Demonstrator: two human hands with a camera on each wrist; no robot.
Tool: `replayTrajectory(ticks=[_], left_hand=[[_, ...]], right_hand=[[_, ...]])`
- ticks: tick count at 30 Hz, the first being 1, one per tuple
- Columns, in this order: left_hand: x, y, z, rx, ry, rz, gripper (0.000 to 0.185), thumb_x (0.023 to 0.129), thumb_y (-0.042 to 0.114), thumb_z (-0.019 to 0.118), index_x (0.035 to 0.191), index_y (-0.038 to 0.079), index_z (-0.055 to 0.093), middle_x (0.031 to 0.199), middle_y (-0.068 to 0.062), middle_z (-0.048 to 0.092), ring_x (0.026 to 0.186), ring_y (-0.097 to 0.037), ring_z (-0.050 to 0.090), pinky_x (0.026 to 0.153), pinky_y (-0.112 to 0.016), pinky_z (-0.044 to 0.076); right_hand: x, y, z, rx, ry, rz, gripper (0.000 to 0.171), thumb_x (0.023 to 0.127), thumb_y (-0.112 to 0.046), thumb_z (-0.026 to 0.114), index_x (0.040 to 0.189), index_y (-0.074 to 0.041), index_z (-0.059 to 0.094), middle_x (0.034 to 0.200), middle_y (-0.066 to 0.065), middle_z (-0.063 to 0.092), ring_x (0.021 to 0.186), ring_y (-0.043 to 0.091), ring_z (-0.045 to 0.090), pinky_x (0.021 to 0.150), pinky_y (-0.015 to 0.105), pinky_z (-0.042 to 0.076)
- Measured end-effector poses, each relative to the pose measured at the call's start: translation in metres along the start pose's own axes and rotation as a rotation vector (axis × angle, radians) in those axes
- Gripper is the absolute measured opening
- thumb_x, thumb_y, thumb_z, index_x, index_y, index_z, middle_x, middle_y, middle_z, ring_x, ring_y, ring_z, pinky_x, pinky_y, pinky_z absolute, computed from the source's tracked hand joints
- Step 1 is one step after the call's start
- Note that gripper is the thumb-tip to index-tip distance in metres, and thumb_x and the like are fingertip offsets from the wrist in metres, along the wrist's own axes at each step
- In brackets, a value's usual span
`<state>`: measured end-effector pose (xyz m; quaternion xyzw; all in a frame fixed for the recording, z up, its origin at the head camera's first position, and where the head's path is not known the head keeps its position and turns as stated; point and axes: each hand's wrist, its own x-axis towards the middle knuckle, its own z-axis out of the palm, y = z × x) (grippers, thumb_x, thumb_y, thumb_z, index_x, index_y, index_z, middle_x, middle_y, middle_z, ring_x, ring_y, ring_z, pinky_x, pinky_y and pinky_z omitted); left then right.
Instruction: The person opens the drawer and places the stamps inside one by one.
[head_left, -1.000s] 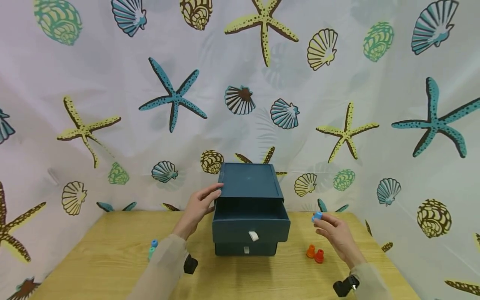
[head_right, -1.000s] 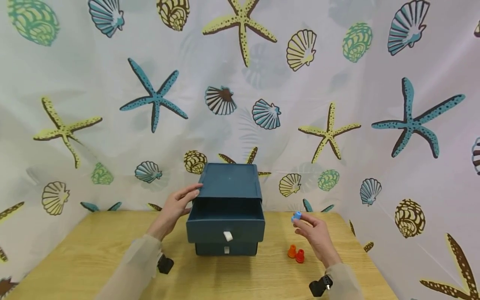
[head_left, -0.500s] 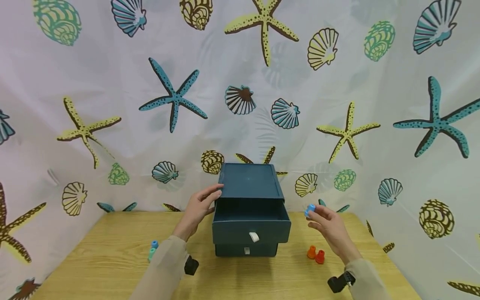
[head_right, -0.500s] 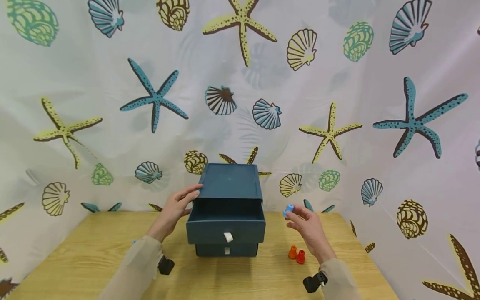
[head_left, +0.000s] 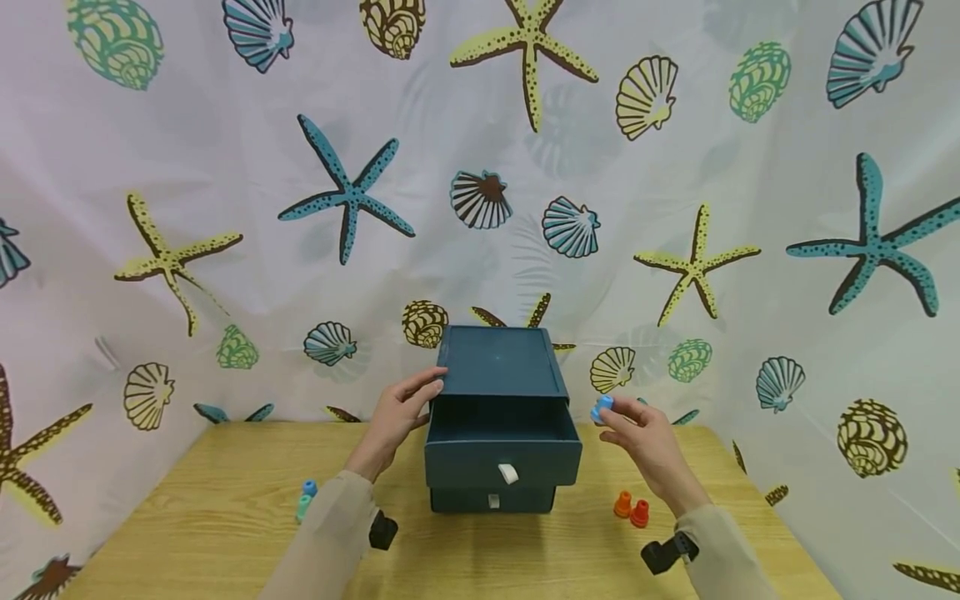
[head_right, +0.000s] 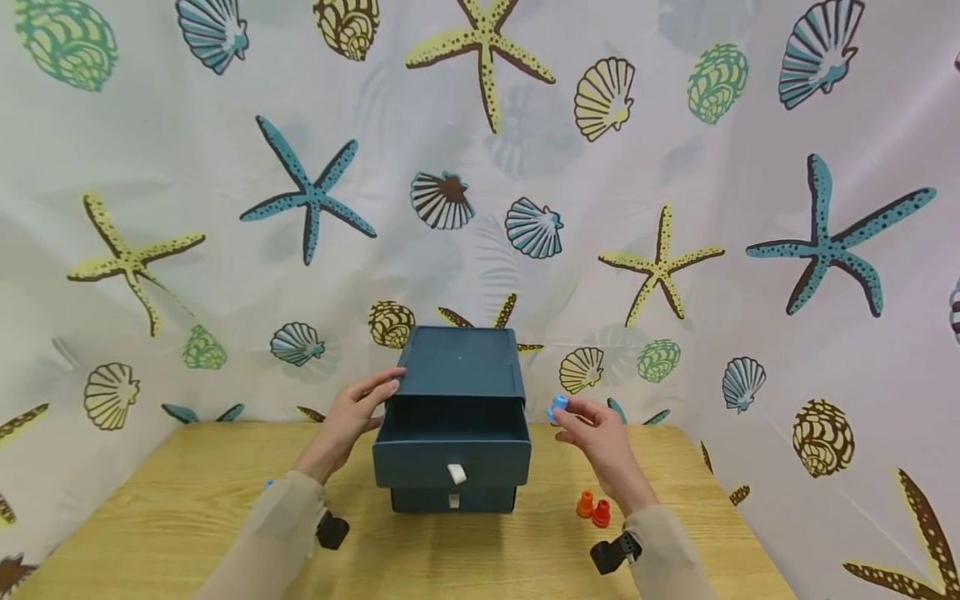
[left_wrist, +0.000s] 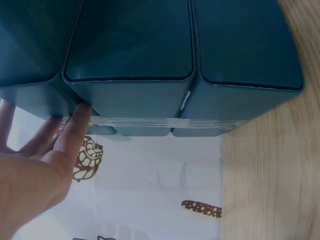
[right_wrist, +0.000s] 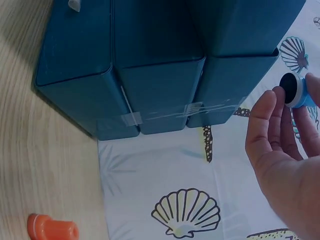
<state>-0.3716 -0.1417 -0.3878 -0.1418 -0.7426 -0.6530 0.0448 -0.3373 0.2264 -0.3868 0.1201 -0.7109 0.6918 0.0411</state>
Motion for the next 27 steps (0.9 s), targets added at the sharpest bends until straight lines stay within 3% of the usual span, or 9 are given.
replayTrajectory(ticks=[22, 27], left_hand=[[-0.001, 0.0, -0.001, -0.008, 0.012, -0.008, 0.051, 0.094, 0.053, 0.059, 0.138, 0.028, 0.056, 0.152, 0.0, 0.044, 0.142, -0.027, 0.038, 0.109, -0.057, 0.039], [-0.001, 0.001, 0.0, -0.011, 0.011, -0.005, 0.051, 0.093, 0.054, 0.06, 0.138, 0.029, 0.057, 0.152, 0.001, 0.044, 0.142, -0.026, 0.037, 0.109, -0.057, 0.039]], right_hand=[[0.006, -0.027, 0.027, 0.049, -0.033, -0.075, 0.028, 0.093, -0.018, 0.069, 0.117, -0.003, 0.066, 0.102, -0.004, 0.066, 0.09, 0.013, 0.061, 0.081, 0.024, 0.057], [0.007, -0.029, 0.031, 0.029, -0.033, -0.073, 0.036, 0.093, -0.016, 0.069, 0.122, 0.004, 0.062, 0.101, -0.004, 0.066, 0.09, 0.013, 0.062, 0.08, 0.024, 0.056]])
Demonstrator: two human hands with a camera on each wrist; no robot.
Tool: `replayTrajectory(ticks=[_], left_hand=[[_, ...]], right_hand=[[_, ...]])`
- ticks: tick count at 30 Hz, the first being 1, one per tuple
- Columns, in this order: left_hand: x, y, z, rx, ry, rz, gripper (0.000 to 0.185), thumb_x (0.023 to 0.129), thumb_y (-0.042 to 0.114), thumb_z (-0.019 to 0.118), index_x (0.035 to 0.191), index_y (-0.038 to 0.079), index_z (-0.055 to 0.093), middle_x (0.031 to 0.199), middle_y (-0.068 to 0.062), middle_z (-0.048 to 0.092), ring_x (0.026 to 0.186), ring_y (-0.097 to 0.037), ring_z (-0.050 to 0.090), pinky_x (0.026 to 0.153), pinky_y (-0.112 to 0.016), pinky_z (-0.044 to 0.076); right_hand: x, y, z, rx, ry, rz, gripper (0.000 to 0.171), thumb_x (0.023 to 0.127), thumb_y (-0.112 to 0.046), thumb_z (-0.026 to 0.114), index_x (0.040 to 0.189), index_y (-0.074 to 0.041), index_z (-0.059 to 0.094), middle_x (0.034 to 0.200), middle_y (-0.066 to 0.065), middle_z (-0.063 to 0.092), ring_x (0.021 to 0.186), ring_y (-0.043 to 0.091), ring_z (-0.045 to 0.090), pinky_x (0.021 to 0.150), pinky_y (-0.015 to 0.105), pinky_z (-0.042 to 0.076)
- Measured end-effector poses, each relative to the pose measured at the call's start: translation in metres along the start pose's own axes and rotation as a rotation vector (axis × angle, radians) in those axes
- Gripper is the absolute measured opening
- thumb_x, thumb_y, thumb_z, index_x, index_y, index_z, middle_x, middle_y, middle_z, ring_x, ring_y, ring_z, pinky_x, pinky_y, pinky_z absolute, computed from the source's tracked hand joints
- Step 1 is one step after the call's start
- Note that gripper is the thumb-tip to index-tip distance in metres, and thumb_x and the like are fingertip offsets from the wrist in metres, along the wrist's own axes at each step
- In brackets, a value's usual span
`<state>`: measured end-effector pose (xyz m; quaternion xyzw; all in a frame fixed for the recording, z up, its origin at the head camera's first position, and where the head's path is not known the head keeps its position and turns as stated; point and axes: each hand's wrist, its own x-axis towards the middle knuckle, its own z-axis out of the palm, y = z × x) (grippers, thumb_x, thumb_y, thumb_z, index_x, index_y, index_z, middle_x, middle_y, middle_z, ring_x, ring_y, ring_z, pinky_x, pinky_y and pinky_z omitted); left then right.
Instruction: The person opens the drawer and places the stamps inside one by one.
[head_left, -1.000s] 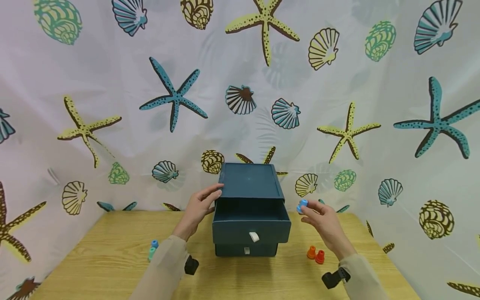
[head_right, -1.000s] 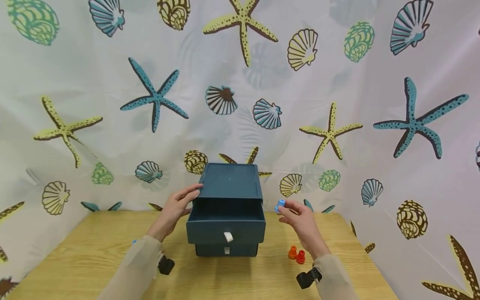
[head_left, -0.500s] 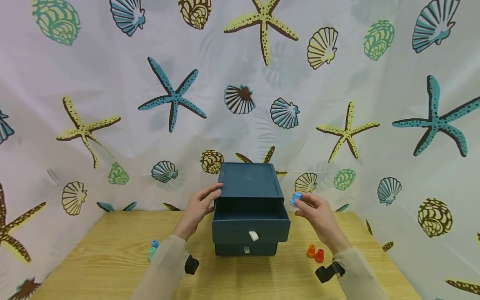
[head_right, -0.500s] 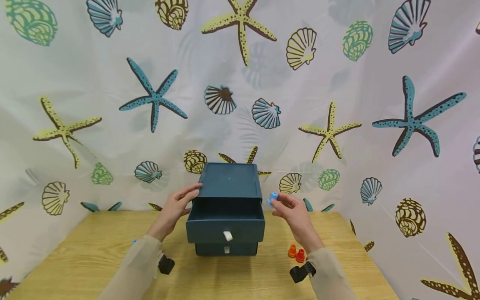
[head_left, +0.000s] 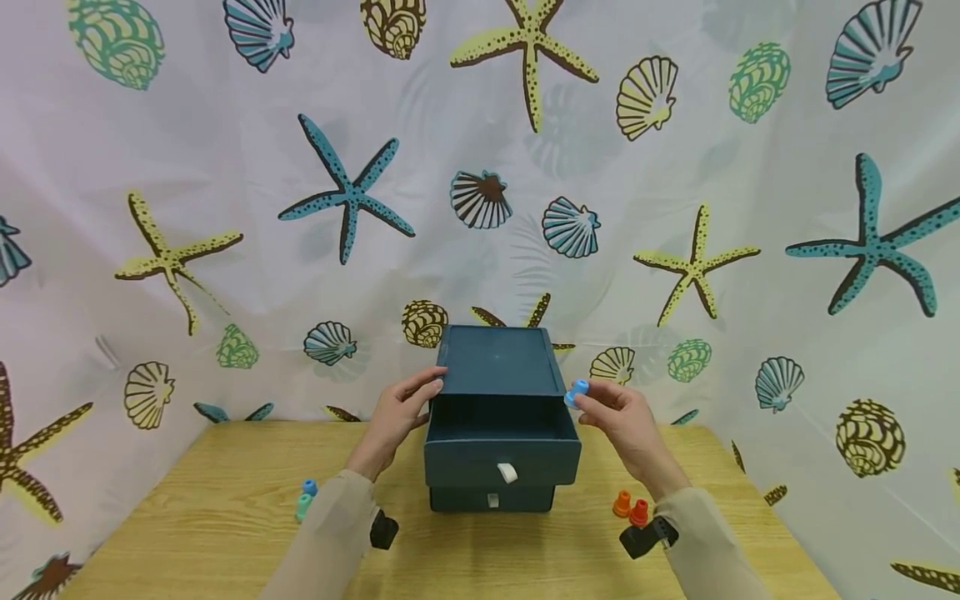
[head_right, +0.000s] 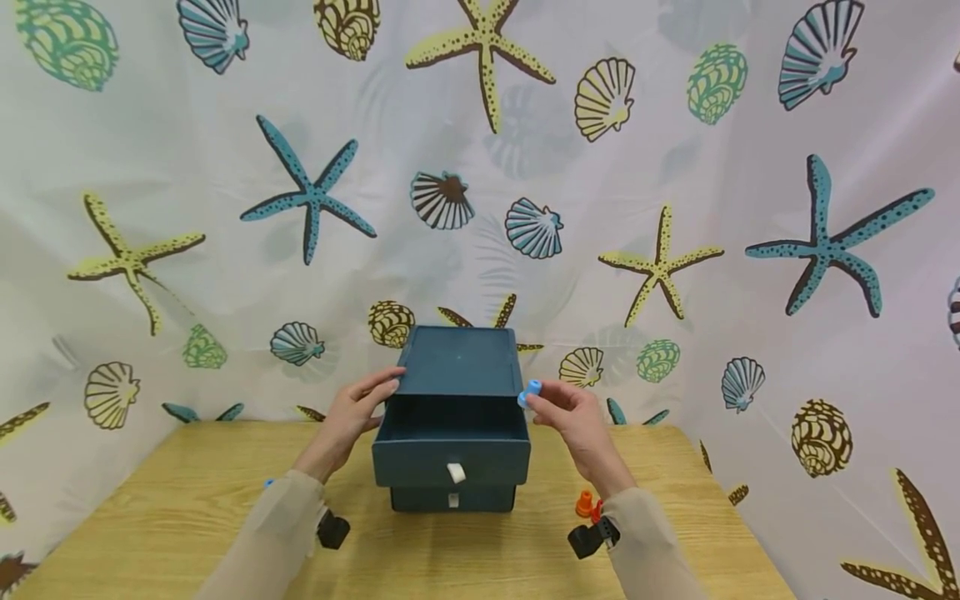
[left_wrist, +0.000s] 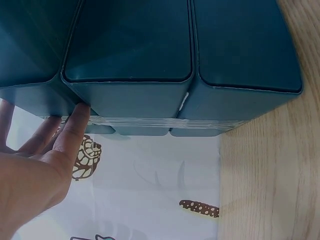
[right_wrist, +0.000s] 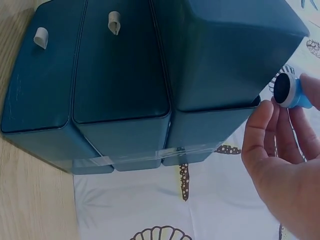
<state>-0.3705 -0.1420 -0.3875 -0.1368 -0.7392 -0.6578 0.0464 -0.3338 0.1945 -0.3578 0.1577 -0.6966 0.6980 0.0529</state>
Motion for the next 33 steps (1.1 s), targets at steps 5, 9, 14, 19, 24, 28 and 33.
replayTrajectory(ticks=[5, 9, 14, 19, 24, 28, 33], left_hand=[[0.0, 0.0, -0.001, -0.001, -0.003, 0.002, 0.051, 0.094, 0.052, 0.059, 0.139, 0.028, 0.056, 0.152, 0.0, 0.043, 0.143, -0.026, 0.036, 0.109, -0.057, 0.038], [0.0, 0.001, -0.002, -0.002, 0.004, 0.0, 0.051, 0.093, 0.053, 0.06, 0.138, 0.029, 0.056, 0.151, 0.001, 0.044, 0.142, -0.026, 0.037, 0.109, -0.057, 0.039], [-0.001, 0.0, -0.001, -0.007, -0.003, 0.007, 0.052, 0.093, 0.053, 0.06, 0.138, 0.028, 0.056, 0.152, 0.0, 0.043, 0.143, -0.027, 0.036, 0.109, -0.058, 0.038], [-0.001, -0.002, 0.001, -0.015, -0.006, 0.021, 0.052, 0.093, 0.052, 0.06, 0.138, 0.027, 0.056, 0.152, -0.001, 0.043, 0.143, -0.027, 0.036, 0.11, -0.059, 0.037], [-0.002, -0.003, 0.004, -0.022, -0.006, 0.016, 0.052, 0.093, 0.052, 0.06, 0.138, 0.027, 0.057, 0.152, 0.0, 0.043, 0.144, -0.027, 0.035, 0.11, -0.059, 0.037], [-0.002, -0.003, 0.005, -0.028, -0.008, 0.018, 0.051, 0.094, 0.052, 0.06, 0.138, 0.027, 0.057, 0.152, 0.0, 0.043, 0.144, -0.028, 0.035, 0.11, -0.06, 0.036], [-0.001, -0.001, 0.002, -0.013, 0.004, 0.027, 0.052, 0.093, 0.053, 0.06, 0.138, 0.027, 0.057, 0.152, 0.0, 0.044, 0.143, -0.028, 0.036, 0.109, -0.06, 0.037]], right_hand=[[0.003, -0.003, 0.004, -0.064, -0.006, -0.004, 0.042, 0.092, -0.018, 0.07, 0.126, 0.004, 0.06, 0.101, -0.005, 0.067, 0.089, 0.014, 0.062, 0.082, 0.026, 0.056], [0.006, -0.004, 0.009, -0.119, -0.015, -0.019, 0.039, 0.091, -0.02, 0.072, 0.122, 0.002, 0.064, 0.097, -0.005, 0.068, 0.085, 0.015, 0.06, 0.079, 0.026, 0.054], [0.007, -0.003, 0.014, -0.214, -0.013, -0.024, 0.035, 0.088, -0.025, 0.075, 0.116, -0.003, 0.071, 0.091, 0.001, 0.067, 0.078, 0.018, 0.052, 0.066, 0.023, 0.044], [0.006, -0.003, 0.017, -0.281, -0.007, -0.026, 0.032, 0.085, -0.027, 0.078, 0.113, -0.01, 0.075, 0.09, 0.002, 0.066, 0.075, 0.018, 0.05, 0.061, 0.023, 0.038], [0.004, -0.003, 0.019, -0.337, -0.002, -0.011, 0.034, 0.084, -0.027, 0.079, 0.113, -0.009, 0.075, 0.09, 0.004, 0.066, 0.072, 0.017, 0.048, 0.06, 0.024, 0.038], [0.003, -0.001, 0.02, -0.387, 0.0, -0.032, 0.034, 0.083, -0.026, 0.08, 0.112, -0.009, 0.075, 0.094, 0.008, 0.067, 0.076, 0.018, 0.05, 0.061, 0.026, 0.038], [0.004, 0.0, 0.025, -0.41, -0.031, -0.06, 0.032, 0.082, -0.024, 0.081, 0.11, -0.011, 0.076, 0.092, 0.007, 0.066, 0.081, 0.021, 0.052, 0.065, 0.026, 0.044]])
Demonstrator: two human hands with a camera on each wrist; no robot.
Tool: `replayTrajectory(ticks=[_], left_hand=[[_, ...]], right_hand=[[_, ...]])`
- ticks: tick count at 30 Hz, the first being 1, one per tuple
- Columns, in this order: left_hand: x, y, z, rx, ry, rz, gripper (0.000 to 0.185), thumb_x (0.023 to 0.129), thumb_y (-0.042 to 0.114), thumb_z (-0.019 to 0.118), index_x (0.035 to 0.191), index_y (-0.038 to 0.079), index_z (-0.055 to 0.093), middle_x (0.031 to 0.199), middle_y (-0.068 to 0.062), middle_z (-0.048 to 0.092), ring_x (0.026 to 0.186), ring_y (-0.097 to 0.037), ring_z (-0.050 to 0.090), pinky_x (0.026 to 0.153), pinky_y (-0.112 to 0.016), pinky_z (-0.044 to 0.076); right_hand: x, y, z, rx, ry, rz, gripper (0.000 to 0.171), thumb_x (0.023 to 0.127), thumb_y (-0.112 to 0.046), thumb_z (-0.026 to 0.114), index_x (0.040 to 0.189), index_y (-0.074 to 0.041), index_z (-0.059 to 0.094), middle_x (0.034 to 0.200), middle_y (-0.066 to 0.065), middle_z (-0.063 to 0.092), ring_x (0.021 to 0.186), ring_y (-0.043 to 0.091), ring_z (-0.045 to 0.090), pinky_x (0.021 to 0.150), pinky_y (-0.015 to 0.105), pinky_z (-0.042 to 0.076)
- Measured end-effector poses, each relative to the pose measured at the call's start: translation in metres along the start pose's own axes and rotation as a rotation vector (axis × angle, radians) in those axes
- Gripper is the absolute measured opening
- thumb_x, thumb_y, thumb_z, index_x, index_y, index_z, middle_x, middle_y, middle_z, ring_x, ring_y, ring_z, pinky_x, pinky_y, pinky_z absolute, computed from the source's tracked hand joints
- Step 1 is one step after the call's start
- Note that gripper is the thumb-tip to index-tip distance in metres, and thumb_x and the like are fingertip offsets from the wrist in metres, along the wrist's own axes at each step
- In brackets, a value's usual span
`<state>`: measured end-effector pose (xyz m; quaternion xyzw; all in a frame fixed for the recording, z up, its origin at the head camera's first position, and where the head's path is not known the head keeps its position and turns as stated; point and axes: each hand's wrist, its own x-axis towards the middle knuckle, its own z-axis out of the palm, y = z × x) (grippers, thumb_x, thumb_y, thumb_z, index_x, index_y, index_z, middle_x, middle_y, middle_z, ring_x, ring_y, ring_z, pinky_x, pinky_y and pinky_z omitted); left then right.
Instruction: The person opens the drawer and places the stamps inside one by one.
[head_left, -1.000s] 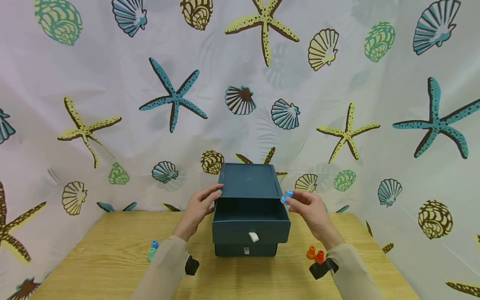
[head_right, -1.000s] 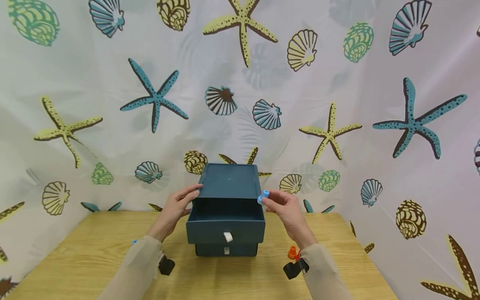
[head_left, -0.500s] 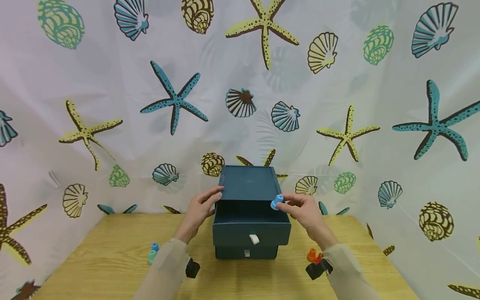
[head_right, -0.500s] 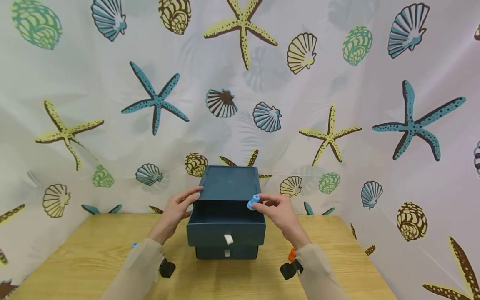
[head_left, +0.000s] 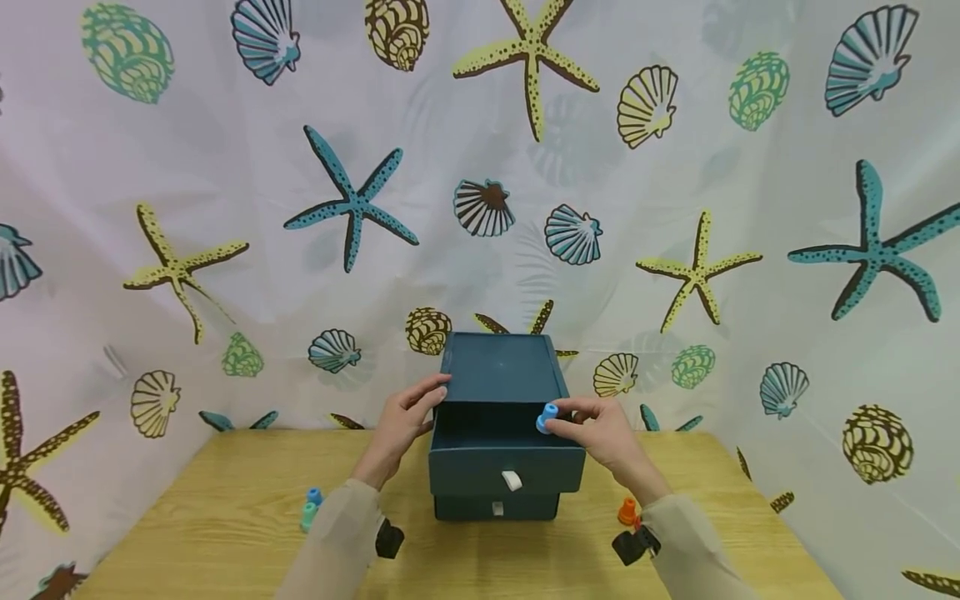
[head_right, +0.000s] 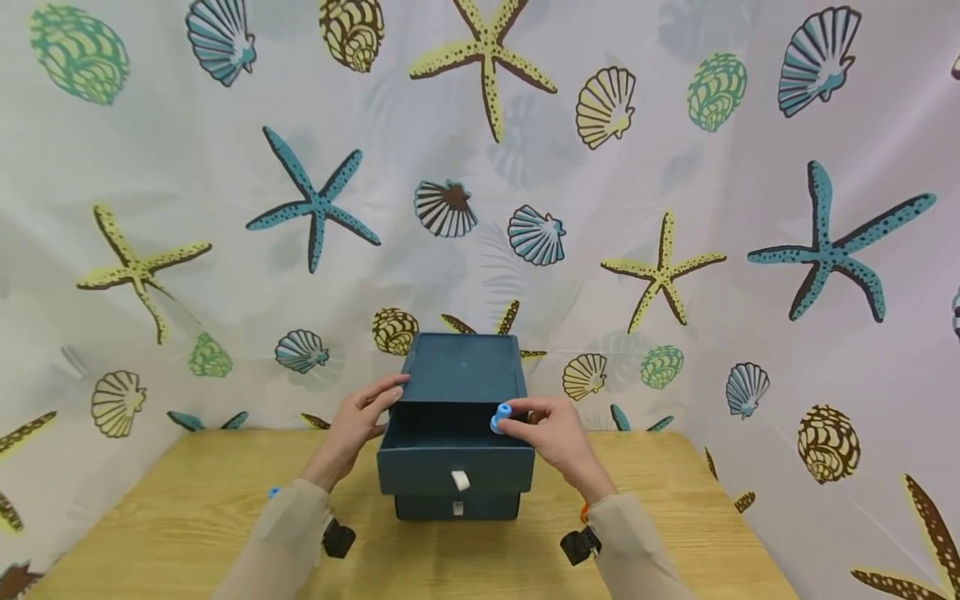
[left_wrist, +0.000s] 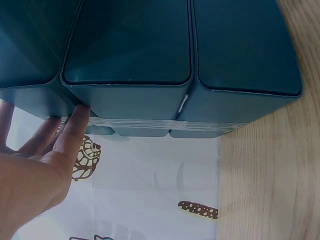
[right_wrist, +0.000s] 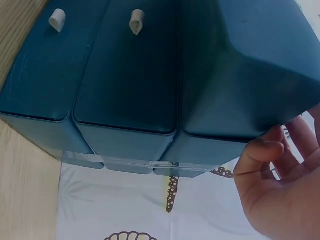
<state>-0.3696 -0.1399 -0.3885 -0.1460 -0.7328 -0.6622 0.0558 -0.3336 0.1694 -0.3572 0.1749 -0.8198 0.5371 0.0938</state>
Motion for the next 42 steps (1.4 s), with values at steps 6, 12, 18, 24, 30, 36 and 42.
replayTrajectory(ticks=[6, 12, 18, 24, 30, 36, 42], left_hand=[[0.0014, 0.0014, -0.0017, 0.008, -0.001, 0.0, 0.05, 0.094, 0.053, 0.059, 0.137, 0.029, 0.057, 0.152, 0.001, 0.044, 0.143, -0.027, 0.036, 0.109, -0.06, 0.037], [0.0022, 0.0001, -0.0014, 0.005, -0.005, 0.009, 0.048, 0.096, 0.048, 0.058, 0.138, 0.026, 0.057, 0.153, -0.001, 0.043, 0.144, -0.029, 0.035, 0.109, -0.061, 0.036], [0.0015, -0.0003, -0.0013, 0.001, -0.002, 0.006, 0.047, 0.097, 0.047, 0.057, 0.139, 0.025, 0.056, 0.153, -0.002, 0.042, 0.144, -0.029, 0.035, 0.11, -0.061, 0.035], [0.0013, -0.0003, -0.0011, 0.004, -0.002, 0.004, 0.046, 0.097, 0.046, 0.057, 0.138, 0.025, 0.056, 0.153, -0.001, 0.042, 0.144, -0.028, 0.035, 0.11, -0.06, 0.036], [0.0014, 0.0007, -0.0008, -0.004, -0.002, 0.009, 0.049, 0.096, 0.048, 0.058, 0.139, 0.025, 0.056, 0.154, -0.001, 0.042, 0.144, -0.029, 0.035, 0.11, -0.06, 0.036], [-0.0004, -0.0007, 0.0, -0.005, -0.005, -0.002, 0.05, 0.095, 0.05, 0.058, 0.139, 0.026, 0.056, 0.154, -0.001, 0.041, 0.144, -0.028, 0.034, 0.11, -0.061, 0.034], [0.0, -0.0013, -0.0002, -0.005, 0.0, 0.0, 0.048, 0.097, 0.048, 0.058, 0.139, 0.025, 0.056, 0.154, 0.0, 0.041, 0.144, -0.028, 0.035, 0.11, -0.06, 0.036]], right_hand=[[-0.0002, -0.0007, 0.0016, 0.004, 0.004, 0.008, 0.032, 0.081, -0.022, 0.081, 0.11, -0.009, 0.076, 0.097, 0.006, 0.067, 0.082, 0.02, 0.052, 0.067, 0.027, 0.045], [-0.0018, 0.0004, 0.002, 0.003, -0.008, 0.02, 0.032, 0.082, -0.021, 0.081, 0.11, -0.007, 0.075, 0.103, 0.009, 0.068, 0.084, 0.021, 0.054, 0.071, 0.029, 0.047], [-0.0028, 0.0004, 0.0036, 0.008, -0.002, 0.021, 0.031, 0.081, -0.021, 0.081, 0.109, -0.009, 0.075, 0.101, 0.007, 0.069, 0.082, 0.021, 0.056, 0.071, 0.029, 0.049], [-0.0037, 0.0011, 0.0034, 0.003, -0.002, 0.006, 0.032, 0.082, -0.02, 0.081, 0.11, -0.007, 0.075, 0.102, 0.008, 0.068, 0.081, 0.019, 0.057, 0.071, 0.029, 0.05], [-0.003, 0.0012, 0.0039, -0.006, -0.01, 0.0, 0.031, 0.082, -0.024, 0.081, 0.11, -0.012, 0.075, 0.109, 0.008, 0.07, 0.084, 0.021, 0.057, 0.073, 0.031, 0.049], [-0.0048, 0.0032, 0.0033, 0.016, -0.014, 0.002, 0.03, 0.084, -0.026, 0.079, 0.111, -0.012, 0.075, 0.114, 0.008, 0.07, 0.087, 0.022, 0.055, 0.076, 0.032, 0.048], [-0.0064, 0.0063, -0.0009, 0.045, 0.022, 0.049, 0.033, 0.089, -0.029, 0.073, 0.116, -0.01, 0.073, 0.106, 0.007, 0.069, 0.077, 0.019, 0.052, 0.067, 0.027, 0.046]])
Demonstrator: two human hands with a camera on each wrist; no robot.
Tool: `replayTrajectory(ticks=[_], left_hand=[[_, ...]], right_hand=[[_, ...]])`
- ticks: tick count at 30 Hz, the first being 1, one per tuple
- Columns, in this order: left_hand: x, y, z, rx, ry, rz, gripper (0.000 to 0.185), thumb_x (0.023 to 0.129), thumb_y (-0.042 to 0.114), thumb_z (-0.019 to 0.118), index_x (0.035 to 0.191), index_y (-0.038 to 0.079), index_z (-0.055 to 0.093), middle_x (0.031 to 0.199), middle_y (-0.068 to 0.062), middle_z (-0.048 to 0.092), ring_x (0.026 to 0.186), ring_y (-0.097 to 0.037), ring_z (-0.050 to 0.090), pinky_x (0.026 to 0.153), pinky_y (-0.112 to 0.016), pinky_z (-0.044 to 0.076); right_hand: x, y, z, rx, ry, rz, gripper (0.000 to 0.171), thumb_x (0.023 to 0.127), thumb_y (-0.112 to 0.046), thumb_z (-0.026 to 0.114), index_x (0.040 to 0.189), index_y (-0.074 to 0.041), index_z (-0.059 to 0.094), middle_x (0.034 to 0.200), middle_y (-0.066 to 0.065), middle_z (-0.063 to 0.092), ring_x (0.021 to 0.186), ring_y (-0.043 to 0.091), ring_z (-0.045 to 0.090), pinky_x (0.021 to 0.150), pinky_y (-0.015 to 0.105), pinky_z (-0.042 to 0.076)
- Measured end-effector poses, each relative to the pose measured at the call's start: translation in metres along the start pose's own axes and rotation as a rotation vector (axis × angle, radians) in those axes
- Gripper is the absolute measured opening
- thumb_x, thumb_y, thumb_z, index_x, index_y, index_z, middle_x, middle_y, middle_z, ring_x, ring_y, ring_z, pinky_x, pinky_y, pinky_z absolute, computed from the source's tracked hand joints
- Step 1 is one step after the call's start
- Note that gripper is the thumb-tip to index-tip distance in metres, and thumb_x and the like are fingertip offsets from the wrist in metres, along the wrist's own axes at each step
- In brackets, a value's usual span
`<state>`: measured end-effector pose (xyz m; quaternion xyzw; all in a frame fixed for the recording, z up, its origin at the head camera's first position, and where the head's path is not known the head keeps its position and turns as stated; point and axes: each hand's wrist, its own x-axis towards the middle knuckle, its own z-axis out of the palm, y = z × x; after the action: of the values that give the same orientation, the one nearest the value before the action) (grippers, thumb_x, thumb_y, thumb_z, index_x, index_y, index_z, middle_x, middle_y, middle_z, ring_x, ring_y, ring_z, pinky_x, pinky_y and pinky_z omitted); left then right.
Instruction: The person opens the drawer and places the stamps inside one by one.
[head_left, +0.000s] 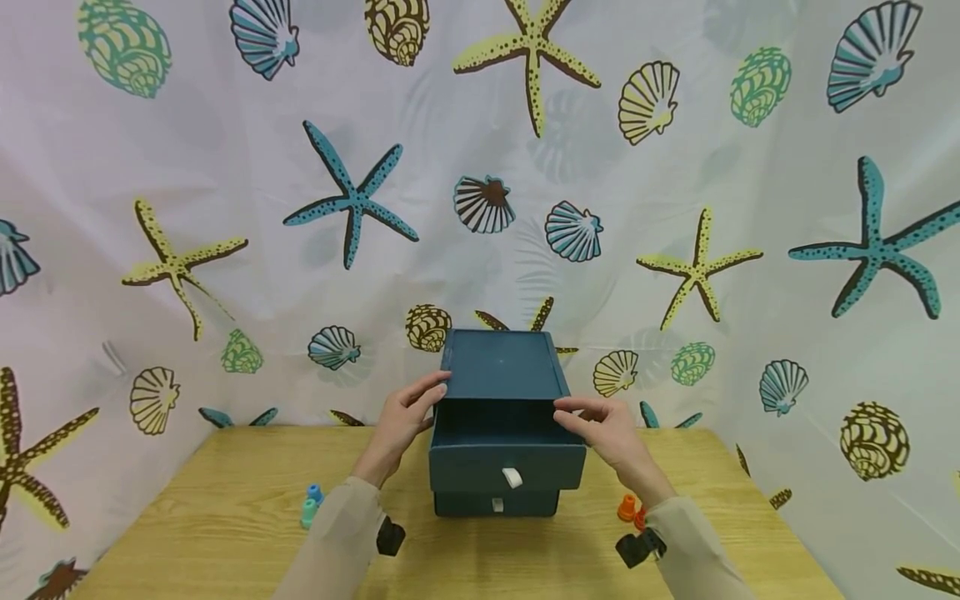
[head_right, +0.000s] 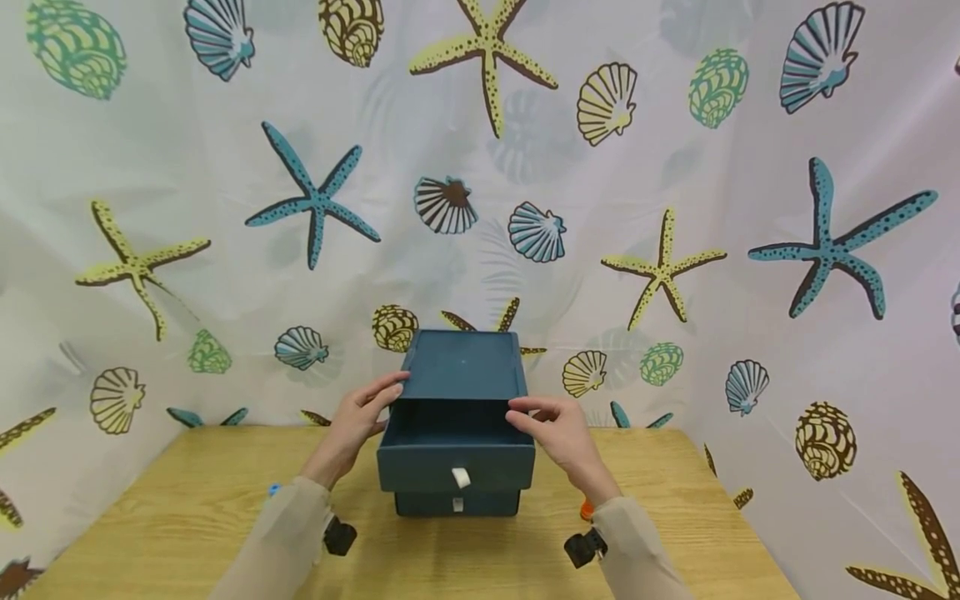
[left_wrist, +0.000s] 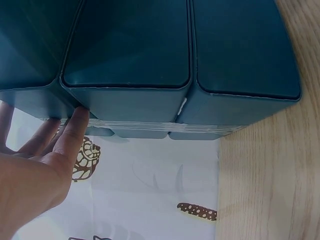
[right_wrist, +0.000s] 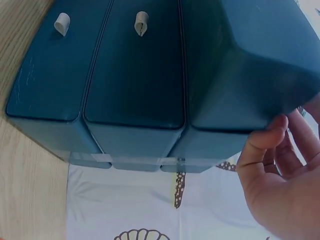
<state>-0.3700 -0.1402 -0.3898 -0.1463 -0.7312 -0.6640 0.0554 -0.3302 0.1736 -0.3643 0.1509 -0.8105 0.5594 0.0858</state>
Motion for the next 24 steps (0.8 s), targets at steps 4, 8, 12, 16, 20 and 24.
replayTrajectory(ticks=[4, 8, 12, 16, 20, 24], left_hand=[[-0.002, 0.005, 0.0, -0.007, -0.012, -0.004, 0.047, 0.099, 0.043, 0.056, 0.141, 0.022, 0.055, 0.155, -0.003, 0.04, 0.145, -0.029, 0.033, 0.11, -0.06, 0.036], [-0.002, 0.005, 0.0, -0.009, -0.016, -0.002, 0.048, 0.098, 0.044, 0.056, 0.141, 0.022, 0.055, 0.155, -0.003, 0.04, 0.145, -0.029, 0.033, 0.11, -0.06, 0.035], [-0.001, 0.0, 0.001, -0.005, -0.001, -0.01, 0.05, 0.094, 0.052, 0.059, 0.138, 0.027, 0.057, 0.153, 0.001, 0.043, 0.143, -0.027, 0.035, 0.11, -0.06, 0.036], [0.001, 0.001, 0.001, -0.006, 0.001, -0.022, 0.052, 0.092, 0.055, 0.06, 0.137, 0.028, 0.057, 0.152, 0.001, 0.043, 0.143, -0.026, 0.036, 0.11, -0.059, 0.036], [0.002, 0.002, 0.001, -0.005, 0.001, -0.015, 0.052, 0.093, 0.055, 0.059, 0.137, 0.029, 0.057, 0.153, 0.002, 0.042, 0.143, -0.026, 0.036, 0.11, -0.059, 0.036], [0.0, 0.001, 0.0, -0.005, 0.004, -0.017, 0.049, 0.095, 0.051, 0.059, 0.137, 0.028, 0.057, 0.153, 0.002, 0.042, 0.142, -0.026, 0.037, 0.11, -0.059, 0.037]], right_hand=[[-0.001, 0.001, -0.007, 0.033, 0.013, 0.018, 0.034, 0.091, -0.029, 0.072, 0.118, -0.008, 0.072, 0.102, 0.006, 0.069, 0.072, 0.021, 0.052, 0.063, 0.025, 0.045], [-0.003, 0.003, -0.013, 0.066, 0.02, 0.009, 0.035, 0.091, -0.027, 0.072, 0.118, -0.005, 0.071, 0.102, 0.007, 0.07, 0.07, 0.02, 0.054, 0.064, 0.025, 0.047], [-0.006, 0.01, -0.018, 0.082, 0.024, -0.007, 0.035, 0.091, -0.026, 0.072, 0.116, -0.003, 0.07, 0.104, 0.008, 0.07, 0.073, 0.018, 0.058, 0.066, 0.025, 0.051], [-0.008, 0.018, -0.022, 0.079, 0.035, -0.014, 0.035, 0.091, -0.026, 0.071, 0.116, -0.001, 0.07, 0.103, 0.003, 0.071, 0.078, 0.015, 0.06, 0.068, 0.027, 0.054], [-0.009, 0.024, -0.024, 0.077, 0.042, -0.003, 0.033, 0.092, -0.025, 0.07, 0.115, -0.002, 0.07, 0.101, 0.001, 0.069, 0.079, 0.016, 0.059, 0.069, 0.027, 0.055], [-0.013, 0.031, -0.025, 0.07, 0.029, 0.033, 0.033, 0.092, -0.026, 0.07, 0.116, -0.002, 0.07, 0.099, 0.005, 0.068, 0.079, 0.016, 0.059, 0.069, 0.026, 0.054]])
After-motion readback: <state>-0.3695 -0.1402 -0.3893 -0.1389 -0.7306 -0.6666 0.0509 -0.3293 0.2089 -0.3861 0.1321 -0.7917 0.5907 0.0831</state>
